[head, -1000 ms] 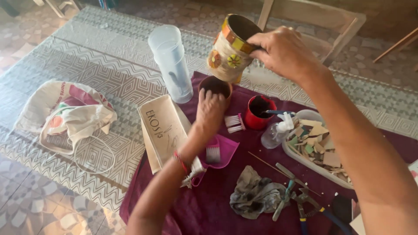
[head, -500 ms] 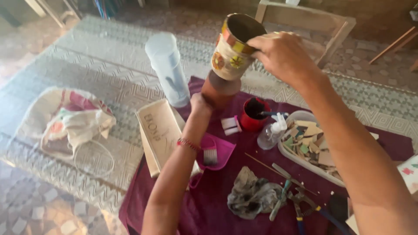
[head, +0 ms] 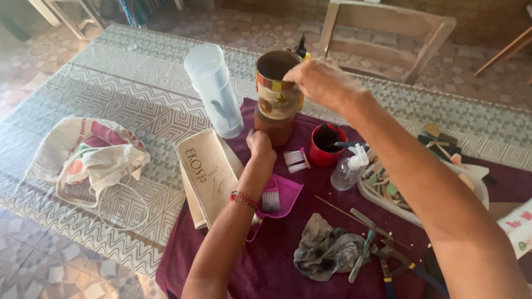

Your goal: Assembling a decorative craft project by gluing small pieces onto a container

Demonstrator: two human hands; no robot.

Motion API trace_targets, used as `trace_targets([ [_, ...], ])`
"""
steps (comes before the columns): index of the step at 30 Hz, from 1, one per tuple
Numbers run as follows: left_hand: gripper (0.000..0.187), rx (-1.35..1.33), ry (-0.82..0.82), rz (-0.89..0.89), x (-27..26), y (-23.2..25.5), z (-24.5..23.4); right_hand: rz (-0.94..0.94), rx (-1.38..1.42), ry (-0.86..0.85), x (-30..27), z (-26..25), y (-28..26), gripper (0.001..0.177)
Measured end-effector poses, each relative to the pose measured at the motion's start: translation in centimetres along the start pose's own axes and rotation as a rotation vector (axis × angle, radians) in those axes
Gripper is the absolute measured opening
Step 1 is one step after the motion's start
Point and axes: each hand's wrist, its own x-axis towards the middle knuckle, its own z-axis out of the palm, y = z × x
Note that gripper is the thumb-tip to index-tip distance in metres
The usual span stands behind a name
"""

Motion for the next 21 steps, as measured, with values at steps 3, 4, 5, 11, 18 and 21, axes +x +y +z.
trace_targets([
  [3, 0.038, -0.310, -0.190, -0.070, -4.2, 2.1, -3.0, -0.119, -0.036, -0.043, 1.2, -2.7, -2.2, 0.021],
  [4, 0.034, -0.290, -0.215, -0.022, -5.4, 2.5, -3.3, -0.060, -0.014, -0.089, 1.3, -2.9, -2.3, 0.026],
  [5, 0.030, -0.269, -0.240, 0.026, -6.6, 2.8, -3.6, -0.002, 0.007, -0.135, 1.4, -3.1, -2.3, 0.032],
  [11, 0.026, -0.434, -0.304, 0.216, -4.6, -1.4, -3.3, -0.173, 0.083, -0.181, 1.9, -2.1, -0.8, 0.029],
  [18, 0.091, -0.228, -0.280, 0.233, -10.9, 2.7, -4.8, -0.234, -0.023, -0.217, 1.5, -1.0, 0.0, 0.027],
  [21, 0.092, -0.144, -0.280, 0.256, -11.6, 3.5, -5.0, -0.263, 0.054, -0.154, 1.3, -1.4, -0.3, 0.036],
])
